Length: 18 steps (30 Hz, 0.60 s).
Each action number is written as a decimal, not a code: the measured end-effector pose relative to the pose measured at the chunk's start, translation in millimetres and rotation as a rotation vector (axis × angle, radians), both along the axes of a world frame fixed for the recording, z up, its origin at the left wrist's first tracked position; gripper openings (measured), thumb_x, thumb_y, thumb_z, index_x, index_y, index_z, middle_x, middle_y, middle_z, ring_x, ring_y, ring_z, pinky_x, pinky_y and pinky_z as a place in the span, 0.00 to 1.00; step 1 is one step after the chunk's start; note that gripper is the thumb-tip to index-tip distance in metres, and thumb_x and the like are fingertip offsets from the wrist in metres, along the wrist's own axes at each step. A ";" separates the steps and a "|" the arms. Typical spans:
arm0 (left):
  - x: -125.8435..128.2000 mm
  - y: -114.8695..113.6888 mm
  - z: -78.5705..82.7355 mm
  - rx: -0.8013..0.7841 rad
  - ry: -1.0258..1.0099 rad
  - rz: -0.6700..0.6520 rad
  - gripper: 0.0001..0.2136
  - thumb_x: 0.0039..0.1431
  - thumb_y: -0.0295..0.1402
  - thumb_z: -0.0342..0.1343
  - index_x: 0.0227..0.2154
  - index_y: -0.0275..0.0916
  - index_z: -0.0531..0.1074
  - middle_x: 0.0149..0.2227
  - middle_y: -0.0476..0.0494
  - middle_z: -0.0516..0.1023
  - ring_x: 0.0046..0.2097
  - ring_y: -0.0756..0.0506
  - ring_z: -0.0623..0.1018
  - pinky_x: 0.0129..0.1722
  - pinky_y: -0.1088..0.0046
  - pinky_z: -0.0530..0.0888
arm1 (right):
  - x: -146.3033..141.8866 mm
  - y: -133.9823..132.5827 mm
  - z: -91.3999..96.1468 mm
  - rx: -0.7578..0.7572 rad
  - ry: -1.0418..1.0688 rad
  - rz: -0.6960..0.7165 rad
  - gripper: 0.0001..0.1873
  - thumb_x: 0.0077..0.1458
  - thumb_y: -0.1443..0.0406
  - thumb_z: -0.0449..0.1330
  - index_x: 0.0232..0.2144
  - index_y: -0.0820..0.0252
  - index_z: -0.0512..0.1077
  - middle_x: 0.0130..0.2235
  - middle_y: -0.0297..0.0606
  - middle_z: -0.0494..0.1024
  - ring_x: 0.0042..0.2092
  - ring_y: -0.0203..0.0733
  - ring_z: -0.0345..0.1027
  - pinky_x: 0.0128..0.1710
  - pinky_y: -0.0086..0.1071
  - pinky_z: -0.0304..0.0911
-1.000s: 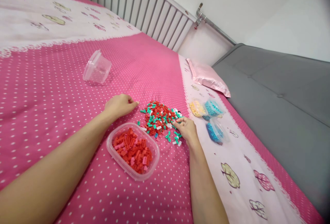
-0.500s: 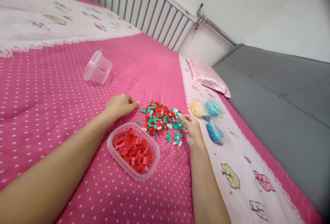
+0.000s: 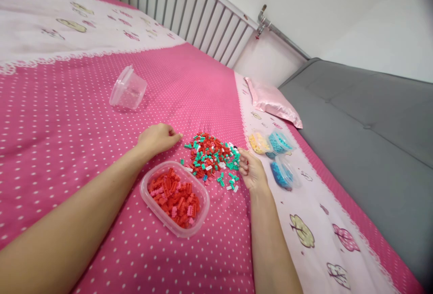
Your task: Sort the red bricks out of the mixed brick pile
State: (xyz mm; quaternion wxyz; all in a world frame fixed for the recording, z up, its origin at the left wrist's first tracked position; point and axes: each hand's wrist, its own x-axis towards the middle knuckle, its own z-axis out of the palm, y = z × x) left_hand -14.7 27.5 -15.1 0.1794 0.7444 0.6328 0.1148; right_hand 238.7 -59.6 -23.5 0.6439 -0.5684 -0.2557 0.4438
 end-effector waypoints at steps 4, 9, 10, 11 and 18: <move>-0.4 0.2 -0.3 0.000 -0.006 0.004 0.21 0.50 0.47 0.43 0.34 0.39 0.75 0.36 0.37 0.79 0.38 0.38 0.77 0.32 0.69 0.68 | -1.3 0.2 -12.1 -0.057 -0.443 0.031 0.16 0.31 0.62 0.66 0.28 0.64 0.76 0.17 0.25 0.62 0.19 0.27 0.49 0.17 0.23 0.43; -0.6 0.2 0.1 0.007 -0.004 -0.002 0.21 0.50 0.48 0.44 0.34 0.40 0.76 0.37 0.38 0.80 0.39 0.38 0.77 0.33 0.69 0.69 | 3.4 1.5 -18.7 -0.095 -0.692 0.097 0.15 0.33 0.59 0.62 0.26 0.63 0.78 0.12 0.22 0.52 0.18 0.29 0.42 0.20 0.26 0.39; -0.6 0.1 0.3 0.005 -0.005 0.001 0.21 0.50 0.48 0.44 0.34 0.40 0.76 0.36 0.38 0.80 0.39 0.38 0.77 0.33 0.69 0.69 | 4.1 1.7 -18.9 -0.108 -0.727 0.109 0.16 0.34 0.59 0.62 0.27 0.63 0.78 0.12 0.22 0.52 0.17 0.29 0.42 0.20 0.27 0.38; -0.5 0.0 0.5 0.004 -0.007 0.003 0.21 0.50 0.48 0.44 0.34 0.40 0.76 0.36 0.38 0.80 0.39 0.38 0.77 0.33 0.69 0.69 | 4.6 1.8 -18.9 -0.118 -0.762 0.117 0.17 0.34 0.59 0.62 0.28 0.62 0.78 0.12 0.22 0.53 0.17 0.29 0.43 0.20 0.27 0.38; -0.2 -0.1 0.6 -0.002 -0.021 0.000 0.22 0.49 0.47 0.45 0.34 0.39 0.77 0.36 0.37 0.80 0.38 0.37 0.77 0.33 0.68 0.69 | 4.8 3.2 -19.8 -0.176 -0.934 0.146 0.19 0.38 0.58 0.61 0.33 0.62 0.79 0.12 0.22 0.55 0.18 0.30 0.47 0.22 0.28 0.42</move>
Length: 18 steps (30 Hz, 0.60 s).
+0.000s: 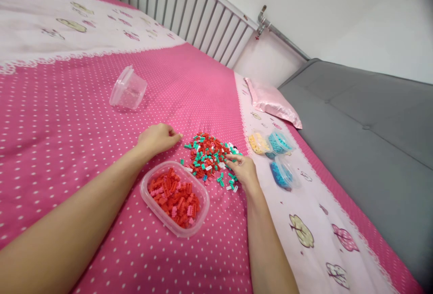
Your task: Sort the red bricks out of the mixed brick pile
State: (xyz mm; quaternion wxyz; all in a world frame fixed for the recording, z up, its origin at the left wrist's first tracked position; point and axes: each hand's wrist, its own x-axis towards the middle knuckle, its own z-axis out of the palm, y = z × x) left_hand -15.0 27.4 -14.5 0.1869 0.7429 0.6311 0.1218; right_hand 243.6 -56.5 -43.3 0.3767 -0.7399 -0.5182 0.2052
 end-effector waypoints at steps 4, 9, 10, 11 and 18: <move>0.0 -0.2 0.2 0.002 -0.001 0.001 0.21 0.50 0.47 0.44 0.34 0.39 0.76 0.36 0.37 0.80 0.38 0.37 0.77 0.32 0.68 0.69 | 0.0 0.7 -0.5 0.017 -0.071 -0.003 0.16 0.39 0.59 0.61 0.30 0.60 0.79 0.13 0.23 0.58 0.18 0.31 0.50 0.22 0.28 0.45; 0.1 -0.2 0.8 0.002 0.023 0.002 0.21 0.50 0.48 0.44 0.33 0.40 0.75 0.36 0.38 0.80 0.38 0.38 0.77 0.32 0.70 0.68 | -1.3 0.1 0.8 0.042 -0.062 -0.010 0.12 0.38 0.59 0.61 0.27 0.58 0.78 0.13 0.24 0.59 0.18 0.32 0.51 0.22 0.28 0.46; 0.1 0.0 0.7 0.001 0.025 0.000 0.21 0.50 0.48 0.44 0.33 0.40 0.75 0.36 0.38 0.80 0.38 0.38 0.77 0.32 0.70 0.68 | -1.5 -0.2 1.2 0.040 -0.056 -0.016 0.13 0.38 0.58 0.61 0.26 0.58 0.78 0.13 0.24 0.59 0.18 0.32 0.51 0.22 0.28 0.46; 0.0 0.3 0.5 0.001 0.025 -0.003 0.21 0.50 0.48 0.44 0.33 0.40 0.75 0.36 0.38 0.80 0.38 0.39 0.77 0.32 0.70 0.68 | -1.7 -0.5 1.6 0.038 -0.048 -0.024 0.13 0.38 0.58 0.61 0.26 0.59 0.78 0.13 0.24 0.59 0.18 0.32 0.50 0.22 0.28 0.45; -0.4 1.5 -1.2 0.006 0.020 -0.005 0.21 0.50 0.48 0.44 0.33 0.40 0.76 0.36 0.38 0.80 0.38 0.39 0.77 0.32 0.70 0.69 | -4.0 -0.4 2.4 0.103 0.177 -0.035 0.18 0.35 0.55 0.63 0.27 0.63 0.76 0.13 0.22 0.54 0.18 0.29 0.45 0.20 0.26 0.40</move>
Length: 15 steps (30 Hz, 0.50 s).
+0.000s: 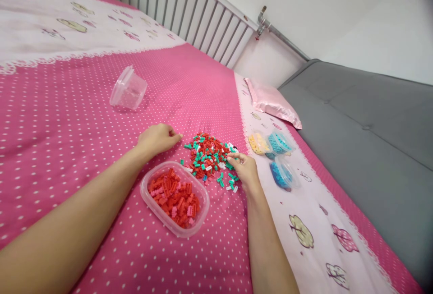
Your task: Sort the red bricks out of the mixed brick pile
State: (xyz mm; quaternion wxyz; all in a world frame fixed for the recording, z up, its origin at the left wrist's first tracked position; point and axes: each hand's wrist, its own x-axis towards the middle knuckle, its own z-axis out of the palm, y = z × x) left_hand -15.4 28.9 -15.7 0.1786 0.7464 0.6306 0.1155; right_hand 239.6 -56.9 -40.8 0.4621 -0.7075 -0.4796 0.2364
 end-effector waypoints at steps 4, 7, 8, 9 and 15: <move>0.1 -0.9 0.5 0.002 -0.003 0.006 0.21 0.50 0.48 0.44 0.34 0.40 0.76 0.36 0.38 0.80 0.38 0.39 0.77 0.33 0.70 0.69 | -5.3 -0.1 3.3 0.031 0.227 -0.012 0.20 0.31 0.56 0.67 0.29 0.64 0.75 0.15 0.24 0.59 0.19 0.28 0.48 0.18 0.24 0.42; 0.3 -2.0 1.6 -0.008 -0.007 0.009 0.22 0.49 0.48 0.44 0.34 0.39 0.76 0.36 0.38 0.80 0.38 0.38 0.77 0.32 0.69 0.69 | -8.4 -1.6 8.8 0.009 0.465 -0.025 0.22 0.30 0.59 0.69 0.31 0.64 0.74 0.19 0.25 0.64 0.19 0.26 0.48 0.15 0.21 0.40; 0.4 -2.2 1.8 -0.010 -0.008 0.009 0.21 0.50 0.48 0.44 0.34 0.39 0.76 0.36 0.38 0.80 0.38 0.38 0.77 0.32 0.69 0.69 | -8.5 -2.1 10.9 0.007 0.547 -0.017 0.22 0.30 0.60 0.69 0.31 0.63 0.73 0.19 0.25 0.64 0.18 0.24 0.46 0.13 0.20 0.38; 0.4 -2.3 2.0 -0.011 -0.007 0.011 0.21 0.50 0.48 0.44 0.34 0.39 0.76 0.36 0.38 0.80 0.38 0.38 0.77 0.32 0.69 0.69 | -8.0 -2.4 12.8 0.008 0.633 -0.003 0.20 0.30 0.62 0.69 0.31 0.62 0.73 0.20 0.24 0.64 0.17 0.23 0.44 0.12 0.20 0.36; 0.0 -0.6 0.8 0.003 0.001 -0.002 0.21 0.50 0.48 0.44 0.33 0.40 0.76 0.36 0.38 0.80 0.39 0.38 0.78 0.33 0.70 0.69 | 2.8 0.6 20.2 0.002 1.119 0.024 0.11 0.40 0.71 0.65 0.28 0.59 0.69 0.23 0.27 0.67 0.20 0.24 0.57 0.10 0.13 0.44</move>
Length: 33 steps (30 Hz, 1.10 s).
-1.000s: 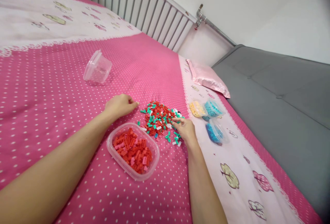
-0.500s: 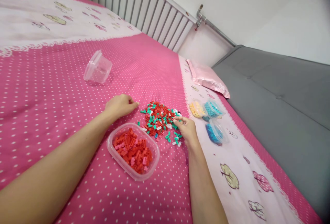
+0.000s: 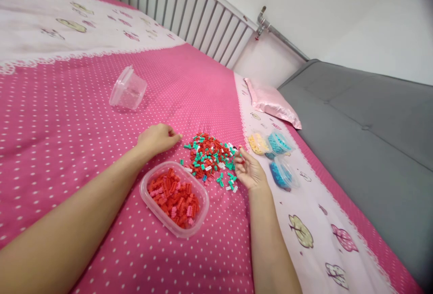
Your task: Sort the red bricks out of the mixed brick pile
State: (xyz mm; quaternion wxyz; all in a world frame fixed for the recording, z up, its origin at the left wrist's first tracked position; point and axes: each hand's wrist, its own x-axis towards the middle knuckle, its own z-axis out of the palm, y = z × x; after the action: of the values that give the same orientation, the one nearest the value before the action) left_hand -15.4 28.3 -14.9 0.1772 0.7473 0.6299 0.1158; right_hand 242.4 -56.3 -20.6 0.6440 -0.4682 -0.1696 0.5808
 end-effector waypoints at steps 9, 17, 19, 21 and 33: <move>-0.1 -0.1 -0.4 -0.004 -0.022 0.001 0.21 0.49 0.47 0.44 0.33 0.39 0.76 0.36 0.36 0.79 0.38 0.37 0.77 0.32 0.68 0.69 | 3.2 -2.8 7.2 0.007 0.310 -0.179 0.03 0.44 0.70 0.56 0.27 0.60 0.67 0.33 0.39 0.73 0.38 0.36 0.71 0.24 0.20 0.69; -0.6 0.6 -1.5 0.000 -0.030 -0.004 0.21 0.49 0.47 0.44 0.33 0.39 0.75 0.36 0.36 0.79 0.38 0.37 0.77 0.32 0.68 0.68 | 7.2 -2.5 3.9 0.039 0.330 -0.225 0.08 0.44 0.70 0.52 0.30 0.61 0.68 0.37 0.42 0.75 0.43 0.37 0.71 0.32 0.24 0.73; -0.6 1.0 -2.2 0.004 -0.034 -0.008 0.21 0.49 0.47 0.44 0.33 0.38 0.75 0.36 0.36 0.79 0.38 0.36 0.77 0.32 0.67 0.69 | 7.7 -1.6 2.5 0.051 0.297 -0.216 0.11 0.45 0.71 0.51 0.33 0.62 0.69 0.37 0.42 0.75 0.44 0.37 0.71 0.34 0.25 0.73; -0.6 1.1 -2.5 0.004 -0.034 -0.008 0.21 0.49 0.47 0.44 0.33 0.38 0.75 0.36 0.36 0.79 0.38 0.36 0.77 0.32 0.67 0.69 | 6.8 -0.8 1.9 0.076 0.261 -0.198 0.15 0.46 0.73 0.49 0.37 0.62 0.70 0.38 0.41 0.76 0.46 0.37 0.71 0.38 0.27 0.73; -0.2 1.2 -2.0 0.002 -0.006 -0.001 0.21 0.50 0.47 0.43 0.33 0.39 0.75 0.35 0.38 0.79 0.38 0.39 0.77 0.31 0.70 0.68 | -4.2 0.7 7.8 0.074 0.248 -0.175 0.38 0.44 0.86 0.39 0.53 0.56 0.63 0.52 0.37 0.72 0.52 0.29 0.67 0.47 0.23 0.69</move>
State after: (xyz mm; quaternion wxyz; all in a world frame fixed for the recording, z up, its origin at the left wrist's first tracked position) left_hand -15.6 29.5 -16.9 0.1782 0.7475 0.6288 0.1185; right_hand 238.2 -55.6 -12.8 0.7250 -0.3818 -0.0687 0.5690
